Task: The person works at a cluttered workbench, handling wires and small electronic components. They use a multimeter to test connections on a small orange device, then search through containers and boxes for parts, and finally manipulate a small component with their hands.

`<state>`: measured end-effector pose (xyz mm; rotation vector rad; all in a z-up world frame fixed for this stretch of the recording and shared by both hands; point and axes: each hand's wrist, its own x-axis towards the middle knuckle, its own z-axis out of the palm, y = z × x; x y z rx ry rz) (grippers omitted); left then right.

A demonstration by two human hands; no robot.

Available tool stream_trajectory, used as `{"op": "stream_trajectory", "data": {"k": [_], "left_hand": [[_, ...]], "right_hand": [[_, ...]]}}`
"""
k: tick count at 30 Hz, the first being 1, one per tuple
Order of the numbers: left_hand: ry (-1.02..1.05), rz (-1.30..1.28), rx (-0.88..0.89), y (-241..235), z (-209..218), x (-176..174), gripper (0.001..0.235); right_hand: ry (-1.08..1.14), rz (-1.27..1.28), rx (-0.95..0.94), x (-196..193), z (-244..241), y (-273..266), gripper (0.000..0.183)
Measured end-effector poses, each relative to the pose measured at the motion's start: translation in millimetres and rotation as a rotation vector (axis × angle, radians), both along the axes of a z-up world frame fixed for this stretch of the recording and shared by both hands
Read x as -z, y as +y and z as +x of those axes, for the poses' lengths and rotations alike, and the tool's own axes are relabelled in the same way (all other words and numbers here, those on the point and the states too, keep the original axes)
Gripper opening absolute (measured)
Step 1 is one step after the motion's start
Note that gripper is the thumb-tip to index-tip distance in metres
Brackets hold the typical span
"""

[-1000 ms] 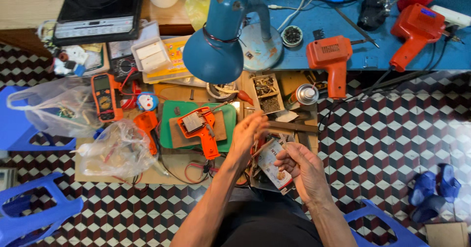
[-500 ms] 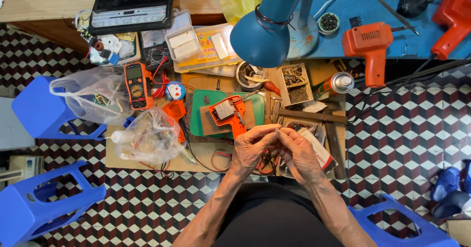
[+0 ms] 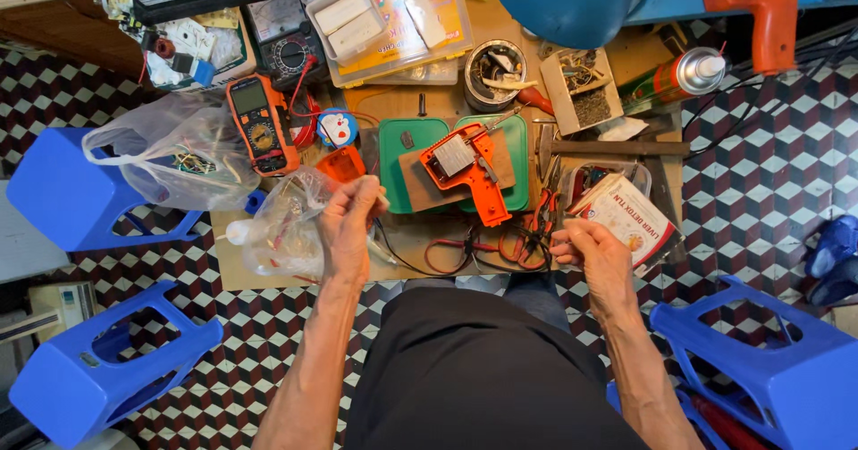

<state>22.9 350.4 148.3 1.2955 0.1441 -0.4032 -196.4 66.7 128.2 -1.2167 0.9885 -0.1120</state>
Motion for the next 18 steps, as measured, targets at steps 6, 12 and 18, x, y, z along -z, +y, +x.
{"op": "stream_trajectory", "data": {"k": [6, 12, 18], "left_hand": [[0.233, 0.024, 0.185, 9.7, -21.8, 29.2, 0.034], [0.235, 0.201, 0.399, 32.0, -38.1, 80.2, 0.025], [0.385, 0.197, 0.517, 35.1, -71.0, 146.2, 0.026]], "right_hand": [[0.057, 0.027, 0.003, 36.3, 3.8, 47.4, 0.030], [0.117, 0.002, -0.101, 89.7, 0.3, 78.7, 0.026], [0.398, -0.428, -0.416, 128.0, -0.6, 112.1, 0.034]]}}
